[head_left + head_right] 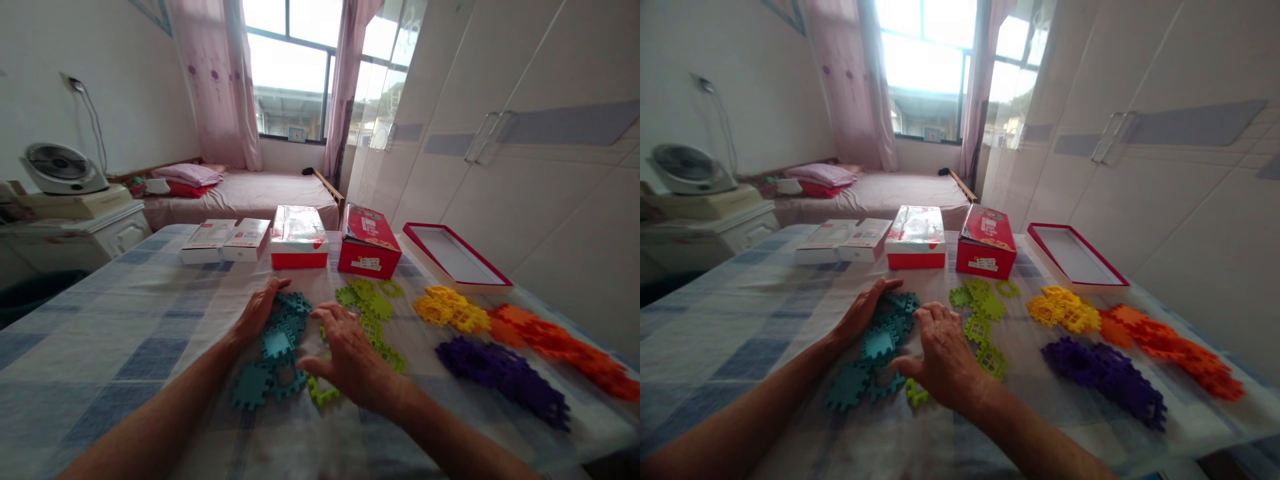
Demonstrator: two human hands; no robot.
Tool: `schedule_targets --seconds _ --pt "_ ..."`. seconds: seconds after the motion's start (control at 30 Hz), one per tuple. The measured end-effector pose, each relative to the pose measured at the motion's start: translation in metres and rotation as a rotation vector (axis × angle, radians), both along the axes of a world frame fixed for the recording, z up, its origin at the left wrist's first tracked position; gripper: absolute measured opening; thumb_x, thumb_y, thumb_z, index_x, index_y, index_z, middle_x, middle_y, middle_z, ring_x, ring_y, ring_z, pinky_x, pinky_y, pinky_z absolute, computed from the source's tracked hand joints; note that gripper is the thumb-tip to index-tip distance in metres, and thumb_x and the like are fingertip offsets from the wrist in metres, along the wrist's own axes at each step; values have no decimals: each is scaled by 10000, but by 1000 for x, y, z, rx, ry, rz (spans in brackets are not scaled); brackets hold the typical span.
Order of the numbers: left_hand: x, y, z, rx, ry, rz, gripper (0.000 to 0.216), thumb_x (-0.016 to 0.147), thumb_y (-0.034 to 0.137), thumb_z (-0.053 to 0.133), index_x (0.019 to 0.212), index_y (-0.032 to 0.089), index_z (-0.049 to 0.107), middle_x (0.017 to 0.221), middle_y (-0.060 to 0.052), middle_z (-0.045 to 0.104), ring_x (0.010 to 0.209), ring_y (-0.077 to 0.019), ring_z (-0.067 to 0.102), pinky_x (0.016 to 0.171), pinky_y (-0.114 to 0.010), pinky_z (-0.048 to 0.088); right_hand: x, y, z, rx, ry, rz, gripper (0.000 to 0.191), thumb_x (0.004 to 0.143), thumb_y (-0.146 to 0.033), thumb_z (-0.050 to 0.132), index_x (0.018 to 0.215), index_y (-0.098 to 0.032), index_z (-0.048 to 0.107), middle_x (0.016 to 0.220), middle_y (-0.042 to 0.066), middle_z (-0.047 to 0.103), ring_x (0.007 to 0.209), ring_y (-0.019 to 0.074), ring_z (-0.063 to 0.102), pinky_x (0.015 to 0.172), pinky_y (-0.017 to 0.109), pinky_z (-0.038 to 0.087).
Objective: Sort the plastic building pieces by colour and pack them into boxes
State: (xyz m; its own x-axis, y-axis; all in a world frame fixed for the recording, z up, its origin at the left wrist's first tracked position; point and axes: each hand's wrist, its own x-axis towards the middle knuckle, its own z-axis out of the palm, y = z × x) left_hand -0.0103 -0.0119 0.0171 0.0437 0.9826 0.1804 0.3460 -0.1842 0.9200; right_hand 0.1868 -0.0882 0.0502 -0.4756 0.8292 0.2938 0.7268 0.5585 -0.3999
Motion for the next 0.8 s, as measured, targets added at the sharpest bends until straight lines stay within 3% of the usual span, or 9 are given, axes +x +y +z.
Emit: schedule_targets --seconds 0.1,0.2,0.33,0.43,0.53,0.63,0.73,0.8 --pt "0 -1 0 -50 3 -1 689 870 612 225 1192 136 605 1031 -65 686 958 -250 597 754 -323 483 5 -16 -17 -16 -88 -2 599 598 -445 778 1050 -141 529 1171 121 530 1159 287 436 989 446 344" --pt "1 -1 1 -27 39 24 680 870 606 227 1174 144 622 931 -54 697 904 -244 601 775 -331 465 17 -22 -26 16 -133 24 487 650 -417 748 1014 -174 534 1142 83 549 1204 268 399 1031 438 288" --pt "1 -1 2 -7 56 25 682 872 601 227 1158 135 633 920 -60 697 900 -241 596 813 -339 448 36 -5 -26 128 -212 -46 281 750 -303 660 986 -194 553 1159 77 545 1282 267 319 1063 457 219" --pt "2 -1 2 -18 35 23 684 862 615 240 1150 137 636 940 -63 699 908 -246 599 789 -338 461 49 13 -24 169 -255 -154 200 782 -243 605 969 -184 567 1176 93 541 1271 271 338 1041 454 249" --pt "2 -1 3 -17 22 21 684 853 624 255 1142 138 640 1014 -70 690 956 -256 591 796 -345 465 52 26 -24 202 -241 -204 245 788 -246 587 1025 -187 559 1204 93 532 1265 269 346 1024 442 277" --pt "2 -1 2 -4 31 11 678 858 615 254 1149 135 634 1058 -74 681 1006 -262 579 862 -365 441 43 37 -24 251 -244 -109 372 807 -278 573 1172 -230 515 1313 72 478 1295 265 306 1042 451 247" --pt "1 1 1 25 56 16 673 860 612 252 1141 139 640 1056 -71 685 1031 -264 573 939 -384 393 38 54 -26 249 -323 -37 338 850 -241 511 1185 -284 528 1319 45 491 1293 259 319 1040 475 229" --pt "-1 2 -1 22 66 15 679 857 620 248 1143 145 640 1052 -68 688 1030 -267 576 944 -388 392 43 63 -26 226 -365 -81 310 865 -215 479 1158 -282 554 1288 47 521 1279 260 344 1031 482 242"
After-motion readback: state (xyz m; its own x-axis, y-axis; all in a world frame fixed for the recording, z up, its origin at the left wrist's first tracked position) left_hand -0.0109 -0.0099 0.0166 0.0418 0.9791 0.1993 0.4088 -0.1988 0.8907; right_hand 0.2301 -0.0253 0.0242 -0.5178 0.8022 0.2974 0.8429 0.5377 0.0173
